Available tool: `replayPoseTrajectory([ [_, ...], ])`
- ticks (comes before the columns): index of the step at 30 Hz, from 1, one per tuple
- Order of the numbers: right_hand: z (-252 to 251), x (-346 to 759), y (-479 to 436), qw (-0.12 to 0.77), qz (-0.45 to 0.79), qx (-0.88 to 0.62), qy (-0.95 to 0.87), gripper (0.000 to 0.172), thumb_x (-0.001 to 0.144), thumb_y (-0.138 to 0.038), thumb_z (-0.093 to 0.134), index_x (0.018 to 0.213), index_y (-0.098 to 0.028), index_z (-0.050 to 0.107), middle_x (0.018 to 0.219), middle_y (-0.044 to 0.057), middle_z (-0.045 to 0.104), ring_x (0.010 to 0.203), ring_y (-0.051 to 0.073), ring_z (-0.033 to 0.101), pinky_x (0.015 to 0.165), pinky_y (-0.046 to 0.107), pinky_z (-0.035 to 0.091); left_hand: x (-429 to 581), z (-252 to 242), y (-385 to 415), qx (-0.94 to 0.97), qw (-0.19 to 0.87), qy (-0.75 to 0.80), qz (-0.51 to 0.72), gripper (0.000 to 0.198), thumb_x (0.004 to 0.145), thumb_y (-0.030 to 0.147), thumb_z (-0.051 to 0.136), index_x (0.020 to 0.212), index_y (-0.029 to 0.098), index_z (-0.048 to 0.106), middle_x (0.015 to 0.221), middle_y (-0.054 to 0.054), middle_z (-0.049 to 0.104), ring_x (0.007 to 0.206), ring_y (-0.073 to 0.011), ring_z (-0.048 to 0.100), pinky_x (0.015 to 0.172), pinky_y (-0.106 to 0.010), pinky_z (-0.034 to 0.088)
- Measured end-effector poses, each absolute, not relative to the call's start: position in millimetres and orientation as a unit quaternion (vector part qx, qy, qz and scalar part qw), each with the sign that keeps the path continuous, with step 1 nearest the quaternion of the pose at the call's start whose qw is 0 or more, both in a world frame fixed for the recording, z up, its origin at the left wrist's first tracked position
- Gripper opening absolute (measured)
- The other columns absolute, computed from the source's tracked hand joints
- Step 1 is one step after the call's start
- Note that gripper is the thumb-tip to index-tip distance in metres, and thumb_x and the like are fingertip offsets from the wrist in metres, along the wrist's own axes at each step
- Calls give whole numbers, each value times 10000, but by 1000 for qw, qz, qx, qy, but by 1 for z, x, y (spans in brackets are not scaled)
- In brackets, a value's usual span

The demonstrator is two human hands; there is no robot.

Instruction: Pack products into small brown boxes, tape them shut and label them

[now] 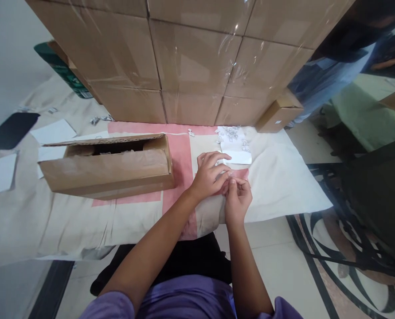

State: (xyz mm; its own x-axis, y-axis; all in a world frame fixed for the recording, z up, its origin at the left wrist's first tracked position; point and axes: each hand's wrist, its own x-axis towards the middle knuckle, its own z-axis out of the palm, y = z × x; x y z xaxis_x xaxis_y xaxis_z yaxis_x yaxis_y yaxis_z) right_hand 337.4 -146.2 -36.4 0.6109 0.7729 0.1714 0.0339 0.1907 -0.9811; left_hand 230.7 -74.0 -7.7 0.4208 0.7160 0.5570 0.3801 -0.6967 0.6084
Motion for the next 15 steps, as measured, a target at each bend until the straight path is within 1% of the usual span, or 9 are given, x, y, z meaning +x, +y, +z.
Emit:
replayPoseTrajectory([
  [3,-38,339,-146,685,264,-596,-325,318,920,-461,700,824,-187,569,574,-54,569,477,82,450,482,222,326,225,-5,-74,759,188,357,511,339,1058,358,391,936,227,679,1188,-71,723,1158,-207,617,1088,-415,375],
  [5,-37,339,-148,685,253,-597,-332,304,942,-440,672,803,-193,563,593,-53,556,500,87,448,502,230,344,221,0,-75,696,160,377,590,349,1060,362,368,910,216,647,1036,-82,735,1023,-202,652,998,-404,433],
  [7,-32,337,-152,676,214,-591,-385,276,946,-416,665,799,-198,578,670,-30,586,584,108,513,568,249,412,218,6,-79,674,131,343,641,287,1042,337,406,888,217,617,938,-71,733,927,-196,665,916,-394,467],
  [9,-19,328,-155,643,182,-577,-469,239,942,-404,661,819,-206,610,784,9,644,708,147,593,659,286,485,214,14,-90,693,119,261,661,222,1014,284,428,866,223,583,871,-48,729,837,-175,673,829,-365,496],
  [10,-9,322,-155,627,176,-559,-514,210,941,-410,653,864,-216,632,865,33,675,789,177,630,706,313,515,210,18,-97,705,117,220,664,201,1001,262,430,857,227,567,839,-35,724,794,-164,671,782,-347,506],
  [12,16,304,-149,597,174,-496,-606,186,948,-406,623,1046,-250,655,1078,77,705,1012,250,666,847,398,556,196,24,-113,711,110,176,672,179,987,250,437,844,236,543,772,-11,703,722,-155,650,706,-324,515],
  [13,30,294,-142,580,165,-456,-654,242,956,-387,603,1167,-273,640,1206,93,689,1142,284,644,942,453,547,185,27,-122,707,101,175,677,173,987,264,446,842,239,538,745,-9,690,701,-161,635,688,-327,518],
  [15,53,272,-121,523,124,-390,-748,421,958,-320,595,1378,-312,556,1417,101,614,1352,321,544,1125,549,453,152,33,-137,703,99,214,671,234,1012,331,427,820,246,529,695,-12,655,651,-176,602,652,-350,507],
])
